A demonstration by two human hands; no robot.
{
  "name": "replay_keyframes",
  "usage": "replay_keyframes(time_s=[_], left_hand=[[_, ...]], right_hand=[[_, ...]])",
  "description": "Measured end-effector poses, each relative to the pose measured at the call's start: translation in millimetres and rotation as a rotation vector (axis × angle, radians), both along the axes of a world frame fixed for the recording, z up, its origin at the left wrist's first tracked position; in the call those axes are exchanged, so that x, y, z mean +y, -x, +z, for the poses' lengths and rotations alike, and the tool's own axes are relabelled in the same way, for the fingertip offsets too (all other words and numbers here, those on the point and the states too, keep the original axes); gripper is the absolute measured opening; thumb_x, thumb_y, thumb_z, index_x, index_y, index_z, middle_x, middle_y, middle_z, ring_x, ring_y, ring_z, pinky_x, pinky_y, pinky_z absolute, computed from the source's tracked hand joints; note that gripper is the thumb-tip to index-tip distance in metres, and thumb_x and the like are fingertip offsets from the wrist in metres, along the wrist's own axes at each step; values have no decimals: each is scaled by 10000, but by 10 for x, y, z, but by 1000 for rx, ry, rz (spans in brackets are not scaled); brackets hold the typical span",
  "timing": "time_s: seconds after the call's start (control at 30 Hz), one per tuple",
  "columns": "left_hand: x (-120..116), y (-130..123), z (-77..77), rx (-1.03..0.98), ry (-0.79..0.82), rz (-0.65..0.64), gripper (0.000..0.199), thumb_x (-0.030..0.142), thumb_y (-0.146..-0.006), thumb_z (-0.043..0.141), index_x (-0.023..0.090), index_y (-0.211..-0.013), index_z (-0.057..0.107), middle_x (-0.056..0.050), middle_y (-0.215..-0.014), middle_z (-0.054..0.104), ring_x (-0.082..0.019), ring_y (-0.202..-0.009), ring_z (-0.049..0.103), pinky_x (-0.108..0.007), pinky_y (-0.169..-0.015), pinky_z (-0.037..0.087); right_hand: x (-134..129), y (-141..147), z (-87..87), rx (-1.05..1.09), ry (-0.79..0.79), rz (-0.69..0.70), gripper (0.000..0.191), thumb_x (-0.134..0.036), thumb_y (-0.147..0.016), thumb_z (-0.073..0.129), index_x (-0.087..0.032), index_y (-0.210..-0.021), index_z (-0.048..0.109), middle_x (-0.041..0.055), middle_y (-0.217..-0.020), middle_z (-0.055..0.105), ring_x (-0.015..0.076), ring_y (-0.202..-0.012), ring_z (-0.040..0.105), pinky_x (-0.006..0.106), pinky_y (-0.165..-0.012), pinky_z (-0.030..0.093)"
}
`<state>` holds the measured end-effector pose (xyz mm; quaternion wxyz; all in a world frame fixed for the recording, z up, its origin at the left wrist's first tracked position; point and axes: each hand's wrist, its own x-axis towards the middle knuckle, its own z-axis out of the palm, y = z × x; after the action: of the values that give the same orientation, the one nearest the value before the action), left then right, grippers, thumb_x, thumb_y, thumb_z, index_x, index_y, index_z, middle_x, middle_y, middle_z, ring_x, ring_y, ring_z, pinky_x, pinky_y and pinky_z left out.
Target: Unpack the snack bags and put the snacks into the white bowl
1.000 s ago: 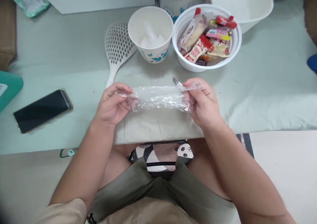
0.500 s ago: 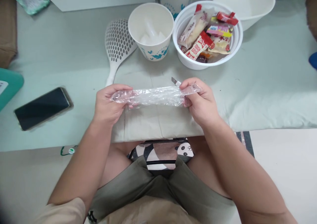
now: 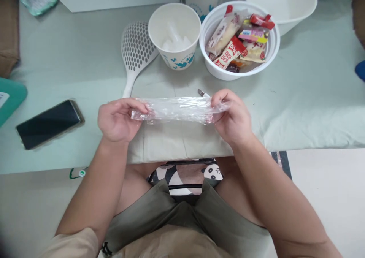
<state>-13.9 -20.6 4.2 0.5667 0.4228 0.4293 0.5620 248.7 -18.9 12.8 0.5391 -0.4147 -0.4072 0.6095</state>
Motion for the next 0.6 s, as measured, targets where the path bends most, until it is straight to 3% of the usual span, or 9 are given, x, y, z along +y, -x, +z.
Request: replay_keyframes(time_s=[0.07,0.17,0.27,0.33,0.43,0.6], left_hand=[[19,-8,-36,43,-47,82,408,491,-794,769,170,-563,666,-44,-591,632,-121,-585,621,-235,-530,516],[29,-35,-41,67,-18,161,310,229,-632,890,188,-612,583,46,-595,546,-62,-530,537,-190,-496,466],[20,-44,-3,44,59,146,347,186,-631,888,222,-752,565,59,-667,565,-96,-583,636,-199,-492,505],[12,-31,29,25,89,128,354,184,-666,878,243,-824,566,55,-710,574,-115,-623,682,-202,-482,511],[5,-4,70,-5,120,116,390,157,-688,872,270,-894,560,54,-787,580,-113,-665,702,-212,-501,531],[4,-30,100,-30,140,130,491,173,-663,895,309,-974,539,72,-804,588,-115,-669,705,-217,-500,541]], right_hand=[[-9,-27,-13,-29,-29,53,296,-471,-840,628,-242,-659,673,19,-640,577,160,-557,518,328,-519,382],[-52,-49,-39,-219,-31,85,415,-458,-888,645,-211,-560,591,22,-652,594,129,-600,512,301,-555,371],[-102,-35,-32,-366,37,139,268,-316,-839,758,-221,-681,563,-24,-638,598,107,-571,495,273,-548,385],[-121,-17,-10,-338,119,189,235,-277,-789,800,-250,-879,585,-50,-658,617,114,-559,526,265,-535,412],[-117,4,16,-238,207,222,404,-307,-764,812,-284,-1087,571,-52,-728,639,128,-584,581,270,-534,455],[-94,22,22,-117,290,233,477,-437,-734,831,-294,-1111,576,-12,-891,661,152,-698,662,292,-586,541]])
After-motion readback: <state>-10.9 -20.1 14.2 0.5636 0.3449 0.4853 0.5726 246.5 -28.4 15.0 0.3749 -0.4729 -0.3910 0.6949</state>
